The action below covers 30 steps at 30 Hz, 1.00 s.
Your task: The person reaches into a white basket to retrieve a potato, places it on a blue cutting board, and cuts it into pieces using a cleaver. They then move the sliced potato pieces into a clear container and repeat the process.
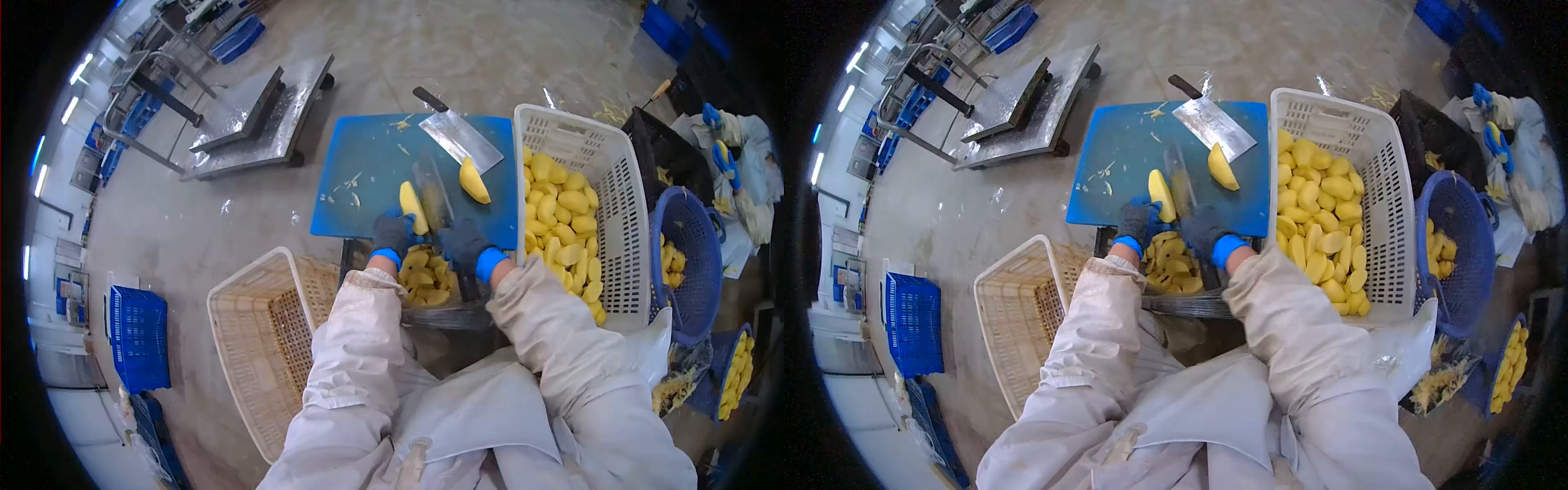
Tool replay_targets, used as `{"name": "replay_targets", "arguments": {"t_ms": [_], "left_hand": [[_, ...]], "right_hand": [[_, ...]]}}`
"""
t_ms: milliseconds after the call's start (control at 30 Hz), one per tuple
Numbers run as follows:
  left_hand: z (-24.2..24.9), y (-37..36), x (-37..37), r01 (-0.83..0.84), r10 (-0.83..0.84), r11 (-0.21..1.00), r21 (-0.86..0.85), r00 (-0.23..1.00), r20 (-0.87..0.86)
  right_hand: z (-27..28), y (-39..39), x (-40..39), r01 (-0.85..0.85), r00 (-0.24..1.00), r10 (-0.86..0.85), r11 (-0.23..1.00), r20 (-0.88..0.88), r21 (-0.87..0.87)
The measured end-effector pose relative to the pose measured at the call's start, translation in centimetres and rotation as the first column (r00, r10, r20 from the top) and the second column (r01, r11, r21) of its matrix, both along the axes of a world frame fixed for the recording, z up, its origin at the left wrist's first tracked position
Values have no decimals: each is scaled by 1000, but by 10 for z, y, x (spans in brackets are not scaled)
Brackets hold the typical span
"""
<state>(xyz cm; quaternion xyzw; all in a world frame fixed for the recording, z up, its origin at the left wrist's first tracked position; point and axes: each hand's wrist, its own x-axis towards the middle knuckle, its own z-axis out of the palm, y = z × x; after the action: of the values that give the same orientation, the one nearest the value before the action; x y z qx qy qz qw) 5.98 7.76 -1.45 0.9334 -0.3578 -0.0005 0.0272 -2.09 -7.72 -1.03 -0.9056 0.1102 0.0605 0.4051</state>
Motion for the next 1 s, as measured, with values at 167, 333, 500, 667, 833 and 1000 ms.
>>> {"name": "replay_targets", "arguments": {"t_ms": [167,333,500,667,833,1000], "left_hand": [[-74,16,24,-306,128,879,-367,891,-436],[-21,18,4,-158,143,986,-60,968,-204],[-55,21,9,-418,260,805,-422,887,-383],[-65,20,22,-284,275,932,-225,959,-70],[-15,-11,37,-162,122,922,-351,983,-135],[22,-94,15,-462,441,887,-24,861,-254]], "right_hand": [[40,-20,-33,356,928,-170,670,-331,652],[57,-30,-61,248,967,-252,890,-41,382],[60,-52,-85,198,928,-333,818,165,540],[76,-68,-124,318,932,-358,725,-61,610],[64,-98,-171,364,910,-409,696,-75,619],[67,-133,-207,466,850,-518,653,-97,598]]}}
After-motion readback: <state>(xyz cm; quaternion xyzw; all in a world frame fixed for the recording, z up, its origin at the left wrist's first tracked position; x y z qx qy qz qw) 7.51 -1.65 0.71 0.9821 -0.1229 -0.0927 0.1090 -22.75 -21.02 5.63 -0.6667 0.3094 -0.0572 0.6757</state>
